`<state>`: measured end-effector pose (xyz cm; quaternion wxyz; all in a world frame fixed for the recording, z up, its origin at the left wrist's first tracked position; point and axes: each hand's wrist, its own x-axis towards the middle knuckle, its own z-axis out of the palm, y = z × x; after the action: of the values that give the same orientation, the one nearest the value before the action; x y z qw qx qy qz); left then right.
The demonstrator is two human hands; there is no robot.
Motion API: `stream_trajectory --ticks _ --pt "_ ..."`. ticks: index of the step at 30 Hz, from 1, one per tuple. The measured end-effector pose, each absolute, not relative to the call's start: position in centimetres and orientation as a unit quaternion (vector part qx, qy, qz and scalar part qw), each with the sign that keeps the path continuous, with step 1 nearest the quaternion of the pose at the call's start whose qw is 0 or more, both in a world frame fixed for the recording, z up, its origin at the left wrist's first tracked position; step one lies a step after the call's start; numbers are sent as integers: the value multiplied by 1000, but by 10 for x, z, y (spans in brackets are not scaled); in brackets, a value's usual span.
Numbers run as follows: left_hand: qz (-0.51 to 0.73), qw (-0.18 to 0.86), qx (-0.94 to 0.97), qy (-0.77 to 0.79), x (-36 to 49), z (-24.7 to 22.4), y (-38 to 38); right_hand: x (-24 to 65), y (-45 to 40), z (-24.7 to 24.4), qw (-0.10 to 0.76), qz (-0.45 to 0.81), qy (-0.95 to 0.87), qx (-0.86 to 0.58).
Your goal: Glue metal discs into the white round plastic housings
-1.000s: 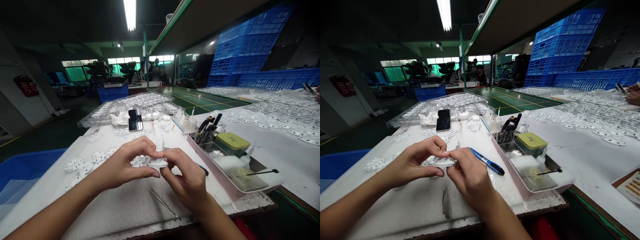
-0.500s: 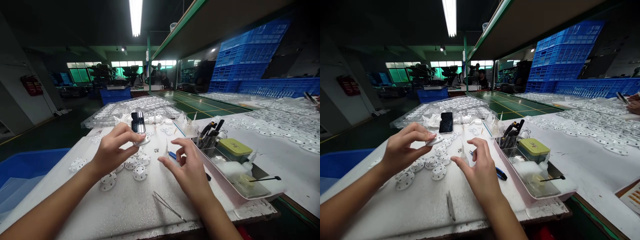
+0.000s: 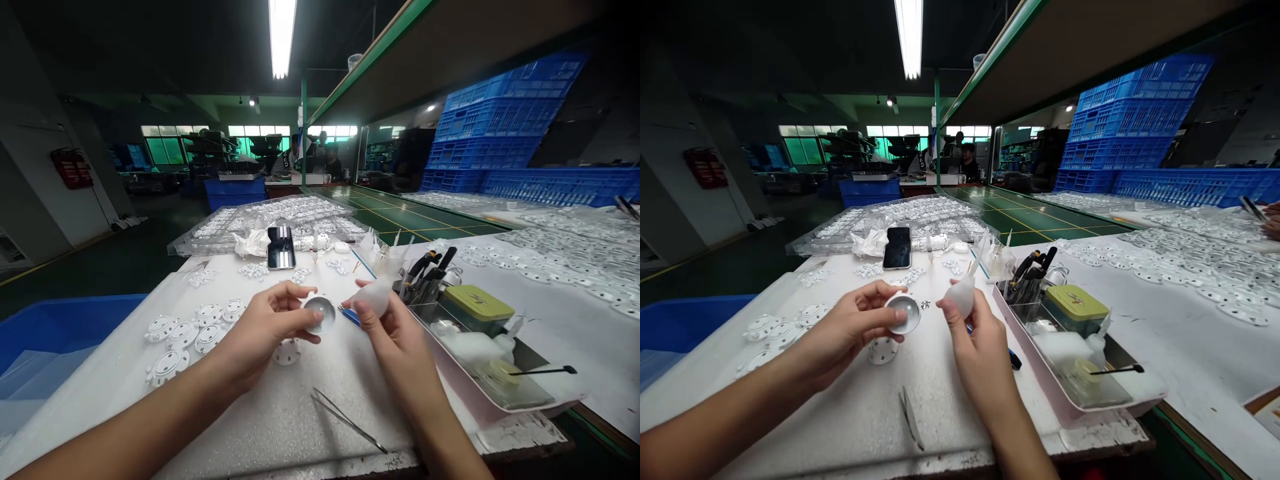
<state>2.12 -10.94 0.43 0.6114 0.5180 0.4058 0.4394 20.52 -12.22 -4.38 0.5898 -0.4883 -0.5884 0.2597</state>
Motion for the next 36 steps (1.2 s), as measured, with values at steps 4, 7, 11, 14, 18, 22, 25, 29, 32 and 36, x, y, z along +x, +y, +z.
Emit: stream_trajectory --ticks 4,7,11,14,18,22,25,29,32,36 --pt "418 685 434 409 25 -2 -107 202 -127 -39 722 218 -498 -428" --pt "413 700 413 411 23 -5 -103 200 -131 -38 774 162 -480 -379" --pt "415 710 403 401 21 -5 -101 200 -133 -40 811 119 -448 -357" --pt "411 720 404 386 20 -6 -103 202 -135 -42 827 122 -431 -339" --pt "399 718 417 389 20 -5 -105 201 -139 -43 832 130 -456 -288" --pt "398 708 422 404 21 -3 -104 196 -141 -42 821 117 -501 -247" --pt "398 706 423 406 21 -3 -104 194 -141 -45 805 113 -524 -253" --pt "392 712 422 401 20 -3 -104 195 -141 -48 792 144 -535 -257" --pt "387 714 421 403 21 -4 -105 195 -141 -48 787 151 -535 -267" --pt "387 712 421 408 22 -3 -105 195 -140 -49 783 147 -538 -273"
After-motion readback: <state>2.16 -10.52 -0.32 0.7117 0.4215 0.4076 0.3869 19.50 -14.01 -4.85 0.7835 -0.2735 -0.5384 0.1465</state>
